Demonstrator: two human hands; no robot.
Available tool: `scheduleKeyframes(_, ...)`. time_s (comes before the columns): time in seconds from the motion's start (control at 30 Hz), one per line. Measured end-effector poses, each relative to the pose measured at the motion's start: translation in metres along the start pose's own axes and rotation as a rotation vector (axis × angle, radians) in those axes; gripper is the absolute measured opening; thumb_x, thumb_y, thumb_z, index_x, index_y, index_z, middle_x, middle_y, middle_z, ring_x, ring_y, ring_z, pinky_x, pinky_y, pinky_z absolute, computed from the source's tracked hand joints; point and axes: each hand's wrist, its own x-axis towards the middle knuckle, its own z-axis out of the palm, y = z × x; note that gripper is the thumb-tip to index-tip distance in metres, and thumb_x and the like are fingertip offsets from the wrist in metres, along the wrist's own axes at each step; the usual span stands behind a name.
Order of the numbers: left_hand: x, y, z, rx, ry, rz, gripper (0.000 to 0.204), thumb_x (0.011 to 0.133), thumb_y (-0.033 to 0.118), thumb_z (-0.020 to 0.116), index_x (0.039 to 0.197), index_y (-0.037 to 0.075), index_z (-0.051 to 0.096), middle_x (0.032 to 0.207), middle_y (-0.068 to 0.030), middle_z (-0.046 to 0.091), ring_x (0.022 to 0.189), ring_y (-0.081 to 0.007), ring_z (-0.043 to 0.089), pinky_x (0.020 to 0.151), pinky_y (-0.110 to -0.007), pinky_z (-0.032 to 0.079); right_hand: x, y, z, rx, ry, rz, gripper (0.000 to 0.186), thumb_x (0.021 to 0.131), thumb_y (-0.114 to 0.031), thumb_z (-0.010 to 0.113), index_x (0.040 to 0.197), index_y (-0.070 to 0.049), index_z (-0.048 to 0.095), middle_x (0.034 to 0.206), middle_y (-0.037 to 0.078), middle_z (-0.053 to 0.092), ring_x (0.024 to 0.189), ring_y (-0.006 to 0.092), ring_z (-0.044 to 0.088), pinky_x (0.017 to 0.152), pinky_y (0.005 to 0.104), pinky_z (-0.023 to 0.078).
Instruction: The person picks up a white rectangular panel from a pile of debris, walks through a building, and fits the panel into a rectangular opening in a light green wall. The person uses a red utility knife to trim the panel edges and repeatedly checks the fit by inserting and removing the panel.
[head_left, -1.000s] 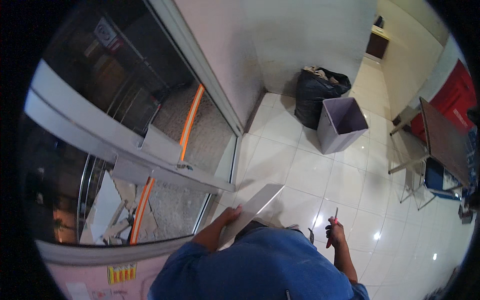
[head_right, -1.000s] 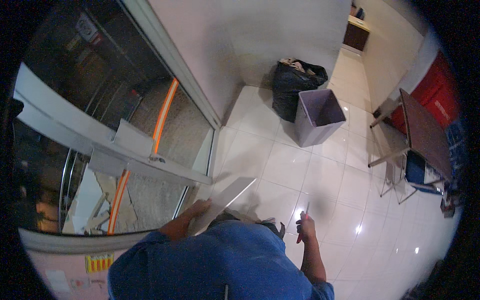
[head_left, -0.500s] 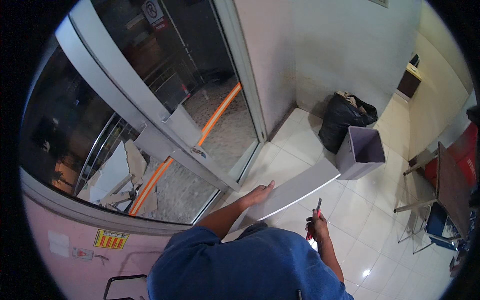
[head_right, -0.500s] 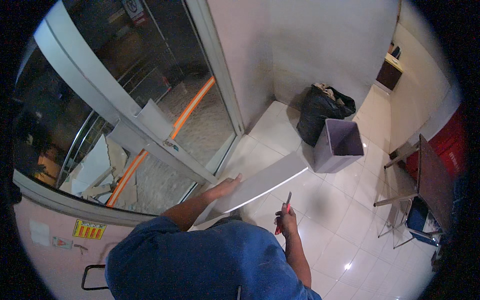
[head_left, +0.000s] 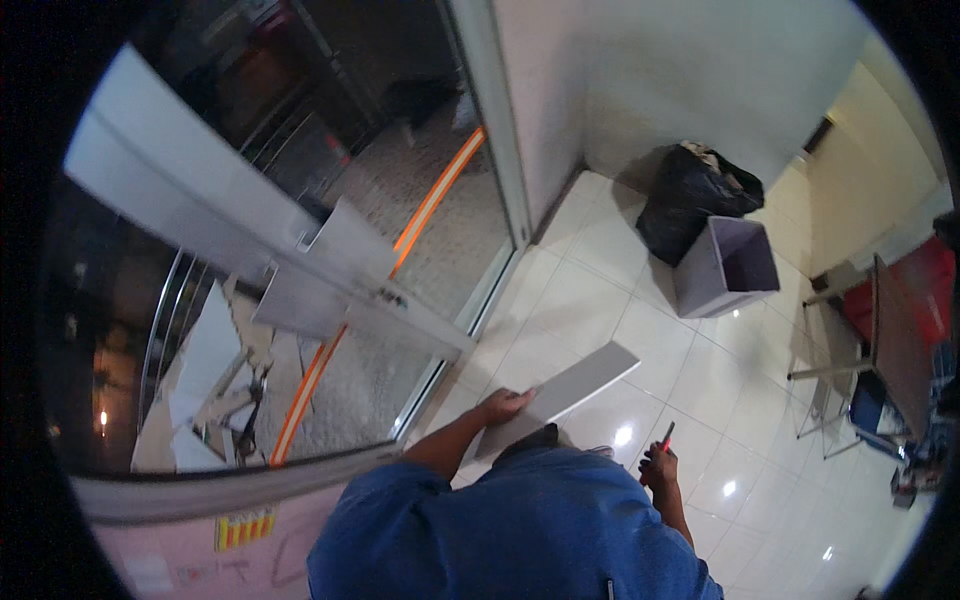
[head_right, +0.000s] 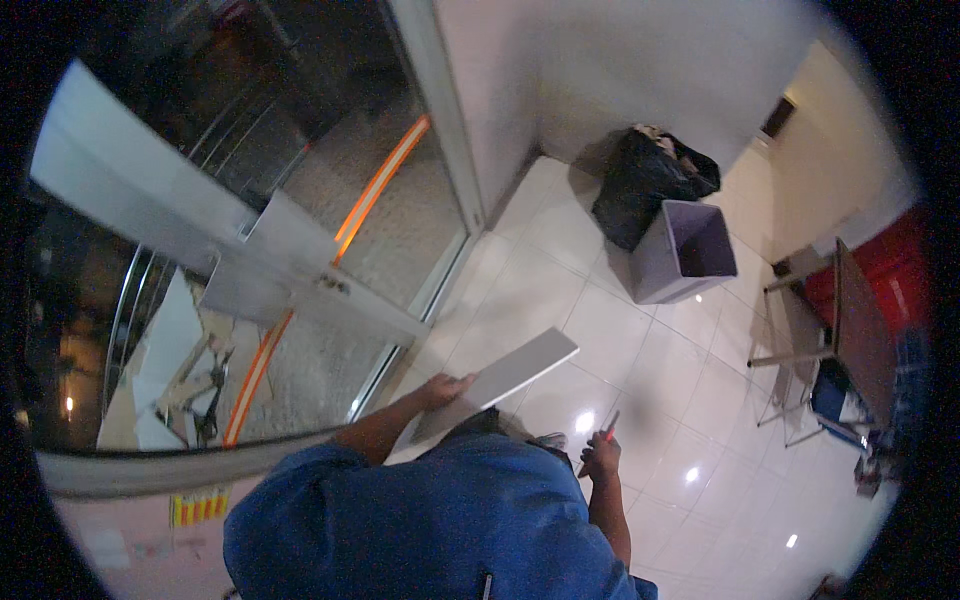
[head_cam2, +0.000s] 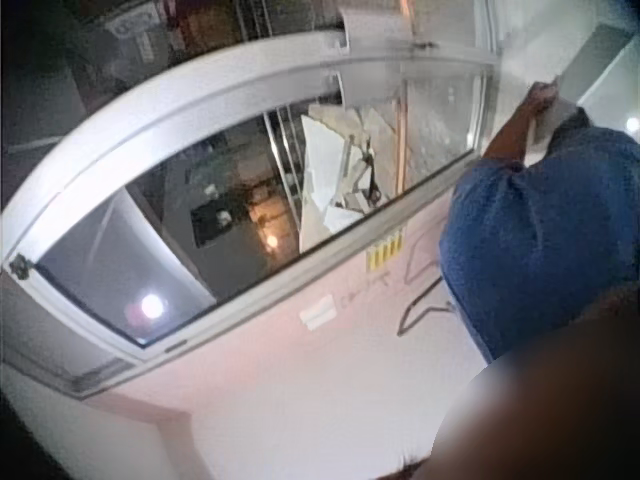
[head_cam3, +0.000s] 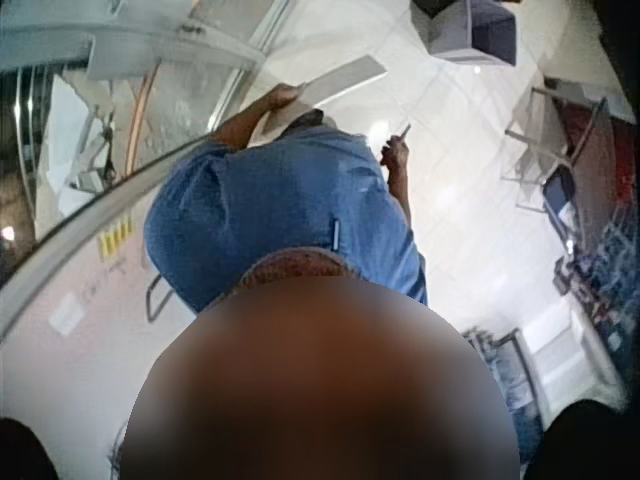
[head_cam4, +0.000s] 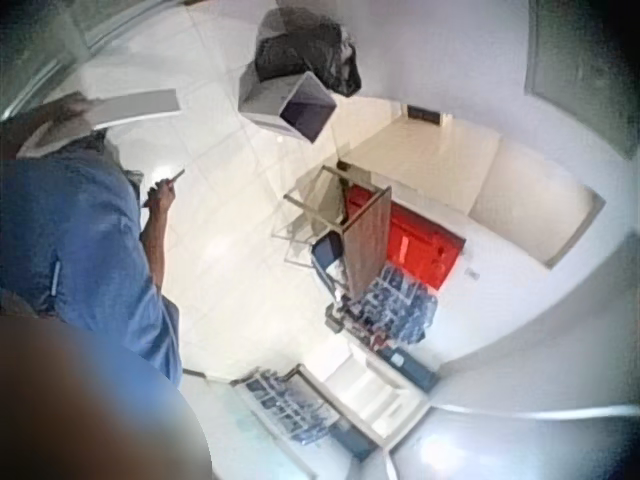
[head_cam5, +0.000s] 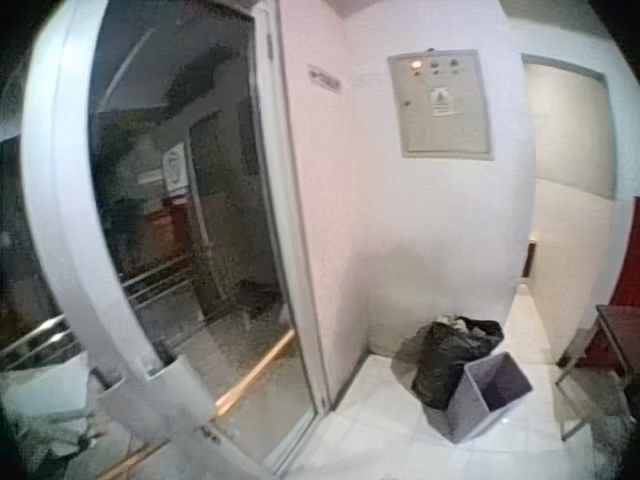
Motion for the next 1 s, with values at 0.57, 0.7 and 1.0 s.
scheduleKeyframes(0.57,0.088,0.050,0.133,0.560,-0.268,-0.245,0.120,0.068,0.093,0.053,0.127,-0.011,0.061,0.130,-0.0285,0.061,0.125,-0.0391,0.058,0.106,-0.046,0.042,-0.027,0.227,-0.275,-0.633,0.669,0.095,0.037,0.081,-0.021,0.066,0.106,0.006,0.060,0.106,0.029,0.066,0.103,0.0442,0.066,0.090,0.0492,0.053)
scheduleKeyframes(0.7,0.119,0.073,0.198,0.559,-0.254,-0.093,0.115,0.072,0.091,0.051,0.125,-0.011,0.063,0.129,-0.0274,0.063,0.124,-0.0373,0.059,0.105,-0.045,0.043,-0.021,0.244,-0.355,-0.360,0.675,0.272,0.039,0.080,-0.020,0.065,0.107,0.008,0.060,0.109,0.030,0.066,0.105,0.0440,0.065,0.092,0.0493,0.052)
scheduleKeyframes(1.0,0.124,0.275,0.381,0.702,-0.226,-0.153,0.105,0.079,0.086,0.048,0.126,-0.007,0.064,0.133,-0.0293,0.060,0.128,-0.0398,0.056,0.110,-0.047,0.039,0.019,0.176,-0.500,-0.232,0.955,0.110,0.034,0.076,-0.021,0.069,0.101,0.002,0.064,0.101,0.025,0.068,0.096,0.0422,0.067,0.086,0.0482,0.054)
